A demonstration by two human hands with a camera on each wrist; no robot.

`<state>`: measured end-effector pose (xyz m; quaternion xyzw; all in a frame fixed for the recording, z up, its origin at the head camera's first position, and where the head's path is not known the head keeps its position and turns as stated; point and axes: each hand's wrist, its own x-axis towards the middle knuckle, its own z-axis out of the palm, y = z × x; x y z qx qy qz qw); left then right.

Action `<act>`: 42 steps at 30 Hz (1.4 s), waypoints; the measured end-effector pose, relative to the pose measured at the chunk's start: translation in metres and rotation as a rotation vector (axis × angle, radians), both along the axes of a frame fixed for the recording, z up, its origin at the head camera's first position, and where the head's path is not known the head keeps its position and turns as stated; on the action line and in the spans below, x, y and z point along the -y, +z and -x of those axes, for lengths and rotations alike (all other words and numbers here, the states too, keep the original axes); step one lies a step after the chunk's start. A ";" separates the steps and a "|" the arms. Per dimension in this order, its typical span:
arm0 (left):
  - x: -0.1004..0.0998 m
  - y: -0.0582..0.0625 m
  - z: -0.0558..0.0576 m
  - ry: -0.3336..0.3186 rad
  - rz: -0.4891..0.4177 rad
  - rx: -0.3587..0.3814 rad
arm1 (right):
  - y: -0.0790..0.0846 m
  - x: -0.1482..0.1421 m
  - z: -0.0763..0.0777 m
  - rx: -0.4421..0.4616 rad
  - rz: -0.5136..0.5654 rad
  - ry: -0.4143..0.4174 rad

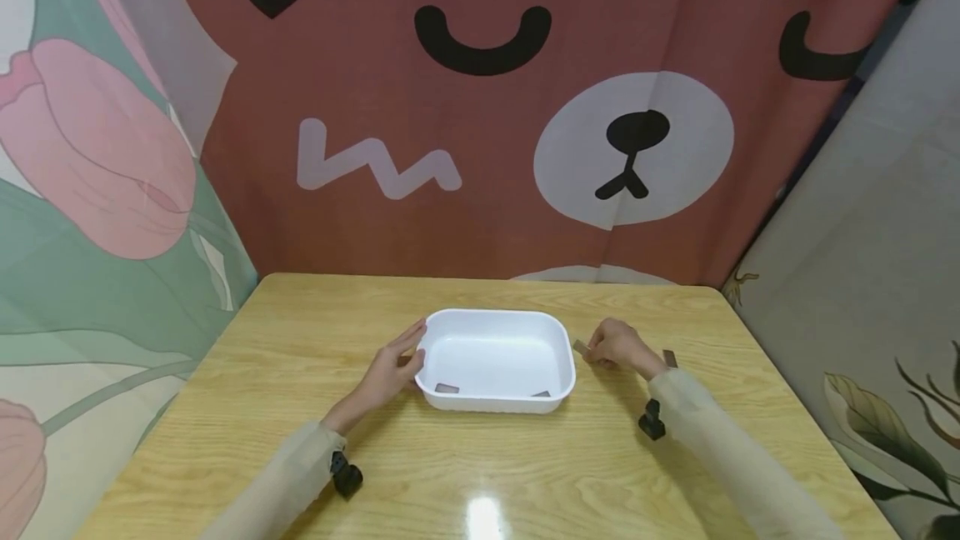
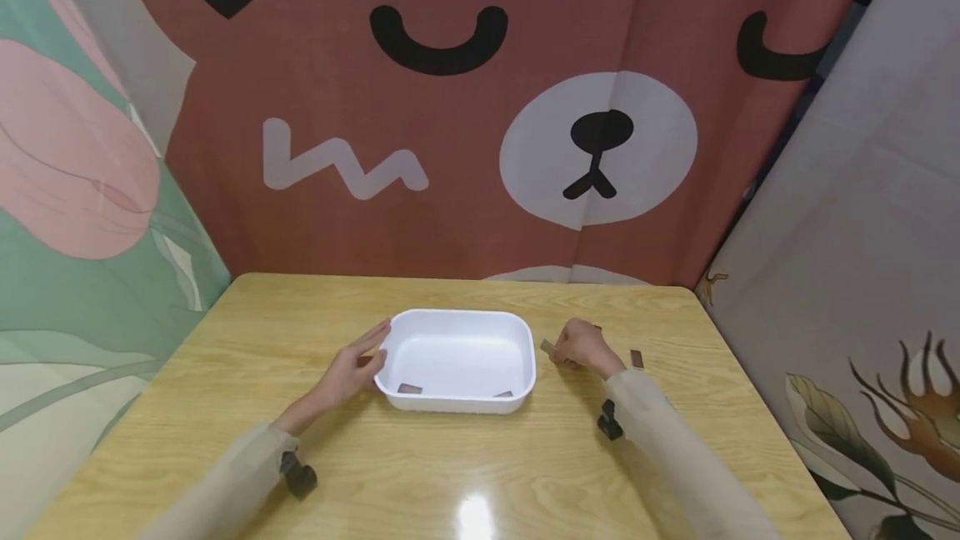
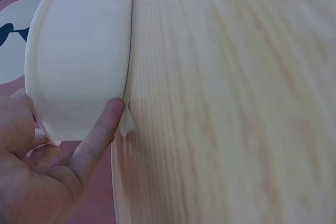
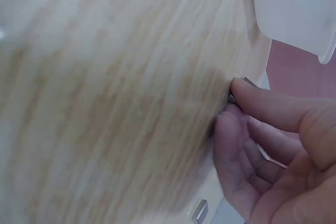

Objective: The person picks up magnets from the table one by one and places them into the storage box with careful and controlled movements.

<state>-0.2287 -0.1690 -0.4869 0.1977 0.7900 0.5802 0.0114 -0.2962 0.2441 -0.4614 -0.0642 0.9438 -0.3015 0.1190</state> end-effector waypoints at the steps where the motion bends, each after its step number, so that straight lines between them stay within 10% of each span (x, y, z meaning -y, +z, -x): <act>1: 0.000 0.000 0.000 0.000 0.000 0.004 | -0.001 0.000 0.000 -0.013 0.004 -0.010; 42: -0.001 0.000 0.000 0.038 0.052 0.011 | -0.001 -0.001 -0.010 -0.175 0.053 -0.006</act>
